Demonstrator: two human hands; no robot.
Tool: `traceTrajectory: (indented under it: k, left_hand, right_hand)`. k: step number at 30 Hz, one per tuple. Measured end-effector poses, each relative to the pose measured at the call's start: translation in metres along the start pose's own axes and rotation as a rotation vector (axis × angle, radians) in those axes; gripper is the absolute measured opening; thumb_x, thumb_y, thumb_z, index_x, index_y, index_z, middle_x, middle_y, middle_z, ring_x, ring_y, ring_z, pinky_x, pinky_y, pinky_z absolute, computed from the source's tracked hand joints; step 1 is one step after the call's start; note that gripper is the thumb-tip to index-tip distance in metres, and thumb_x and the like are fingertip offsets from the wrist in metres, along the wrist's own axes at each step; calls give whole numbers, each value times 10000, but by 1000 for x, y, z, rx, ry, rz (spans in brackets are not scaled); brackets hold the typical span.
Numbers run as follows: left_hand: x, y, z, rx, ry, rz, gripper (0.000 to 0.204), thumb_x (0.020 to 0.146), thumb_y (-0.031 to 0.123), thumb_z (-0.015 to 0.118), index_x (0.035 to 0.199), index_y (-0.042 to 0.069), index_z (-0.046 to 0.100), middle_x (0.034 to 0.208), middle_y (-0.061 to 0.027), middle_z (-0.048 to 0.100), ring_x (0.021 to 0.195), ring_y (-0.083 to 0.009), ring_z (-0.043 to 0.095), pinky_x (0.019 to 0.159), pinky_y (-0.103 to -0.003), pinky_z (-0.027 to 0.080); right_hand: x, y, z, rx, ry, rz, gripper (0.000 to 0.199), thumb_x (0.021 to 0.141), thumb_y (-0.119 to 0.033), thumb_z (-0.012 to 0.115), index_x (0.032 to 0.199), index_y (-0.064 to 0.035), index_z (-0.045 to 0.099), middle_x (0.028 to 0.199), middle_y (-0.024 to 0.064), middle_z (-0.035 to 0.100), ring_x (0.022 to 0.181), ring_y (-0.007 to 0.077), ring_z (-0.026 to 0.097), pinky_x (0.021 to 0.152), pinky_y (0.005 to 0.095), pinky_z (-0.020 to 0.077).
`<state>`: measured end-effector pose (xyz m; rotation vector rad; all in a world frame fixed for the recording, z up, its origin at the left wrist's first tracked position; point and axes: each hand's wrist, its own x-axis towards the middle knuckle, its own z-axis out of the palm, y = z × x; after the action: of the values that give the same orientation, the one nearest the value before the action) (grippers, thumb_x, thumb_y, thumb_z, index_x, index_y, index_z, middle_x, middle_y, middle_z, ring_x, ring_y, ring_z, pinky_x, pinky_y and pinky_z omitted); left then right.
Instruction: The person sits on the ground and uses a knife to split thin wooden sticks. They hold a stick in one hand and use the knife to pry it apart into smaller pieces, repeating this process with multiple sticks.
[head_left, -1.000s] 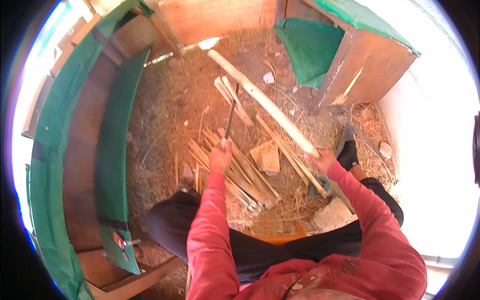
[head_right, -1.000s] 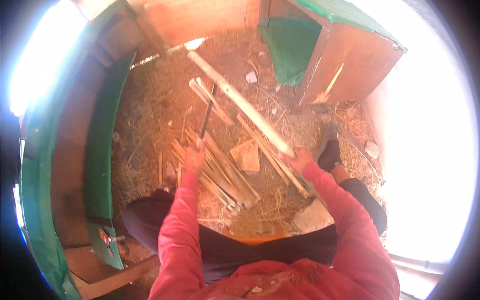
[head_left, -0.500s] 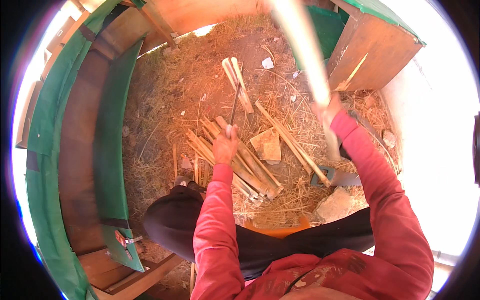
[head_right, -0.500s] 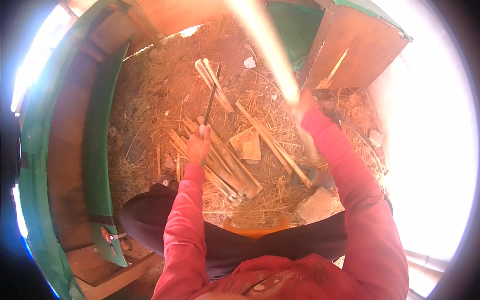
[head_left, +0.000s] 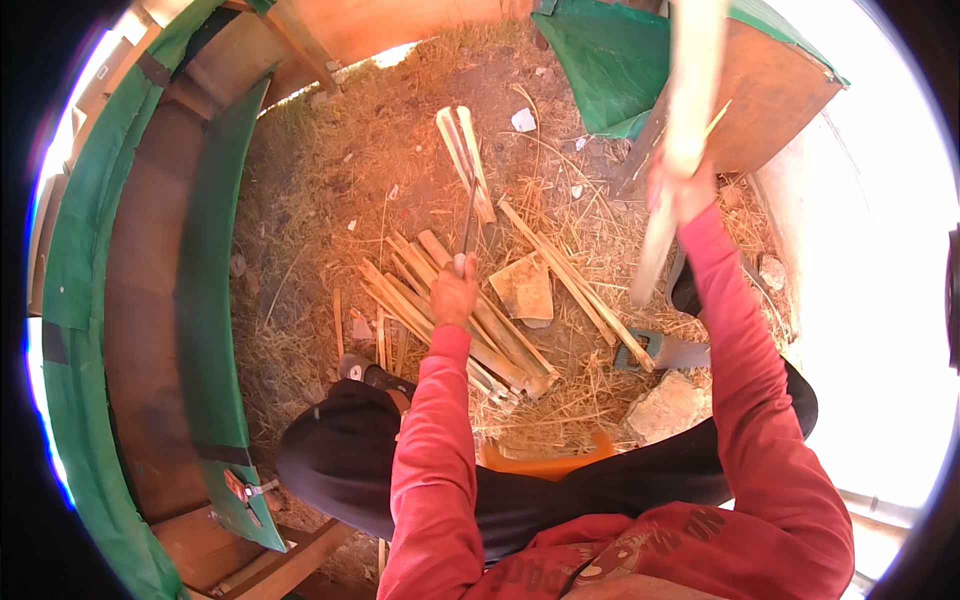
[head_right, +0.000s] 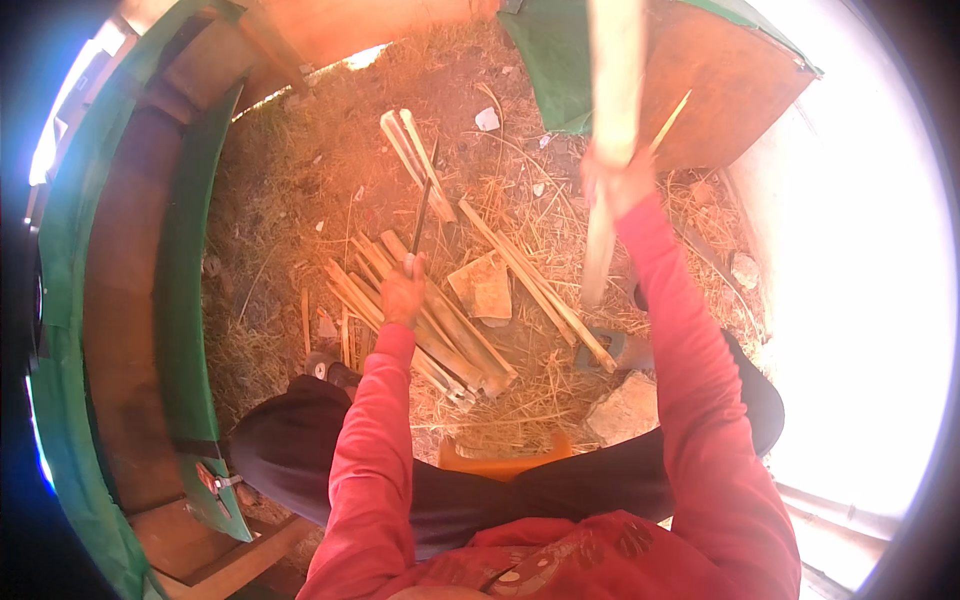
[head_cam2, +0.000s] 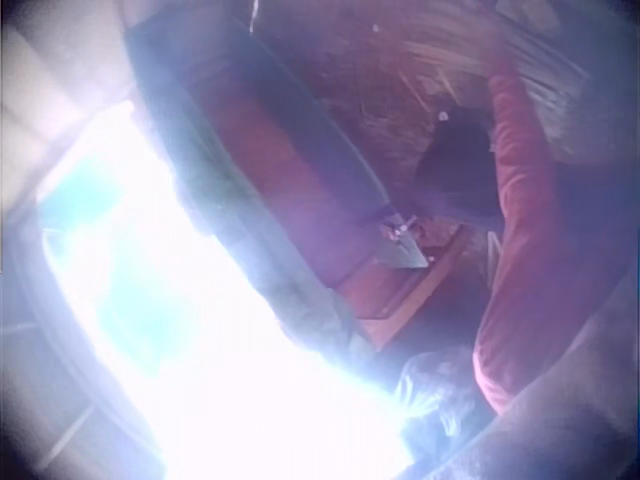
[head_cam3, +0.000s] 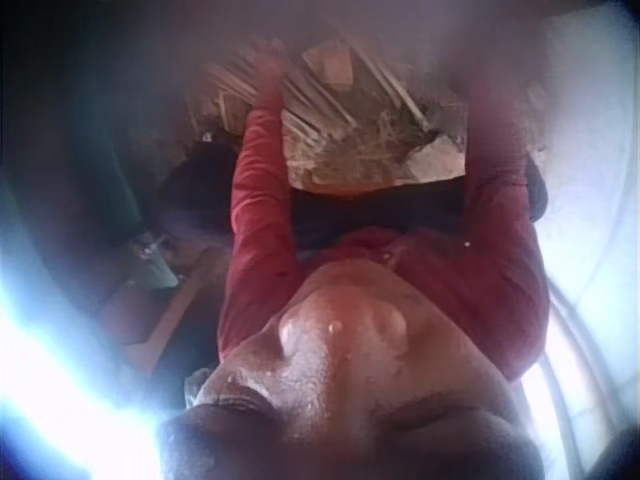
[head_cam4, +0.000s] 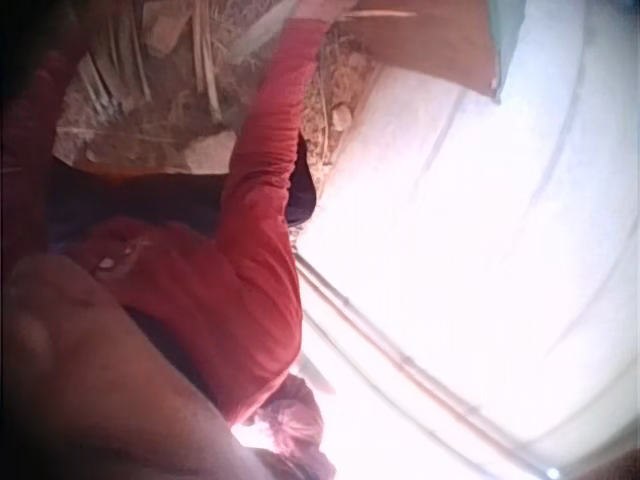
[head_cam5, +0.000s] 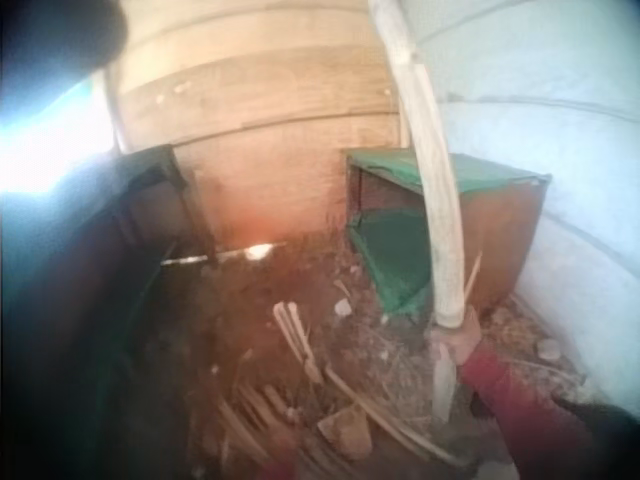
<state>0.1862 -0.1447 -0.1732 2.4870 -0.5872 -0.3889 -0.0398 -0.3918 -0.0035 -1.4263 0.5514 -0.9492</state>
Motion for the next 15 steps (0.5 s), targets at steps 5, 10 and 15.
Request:
traceTrajectory:
  k: [5, 10, 15]
  left_hand:
    - [-2, -4, -7, -30, -21, -39, 584, 916, 556, 510, 1036, 8, 673, 924, -291, 668, 931, -462, 636, 820, -513, 503]
    - [11, 18, -2, 138, -39, 2, 625, 904, 567, 510, 1030, -23, 677, 958, -279, 672, 947, -464, 633, 829, -524, 499]
    - [23, -9, 13, 173, -95, -47, 634, 899, 579, 507, 1018, -17, 686, 1011, -284, 668, 986, -440, 634, 874, -491, 496]
  right_hand:
    - [30, -2, -2, 24, -96, -114, 224, 806, -30, 674, 972, 46, 545, 638, 76, 565, 440, 173, 539, 385, 308, 451]
    - [-107, 184, -54, -1084, -377, 884, 499, 732, -283, 721, 1054, 87, 630, 945, 240, 680, 869, 350, 671, 766, 452, 532]
    - [-184, 219, -51, -896, -177, 974, 526, 724, -328, 721, 1069, 61, 645, 901, 240, 676, 830, 335, 671, 768, 430, 536]
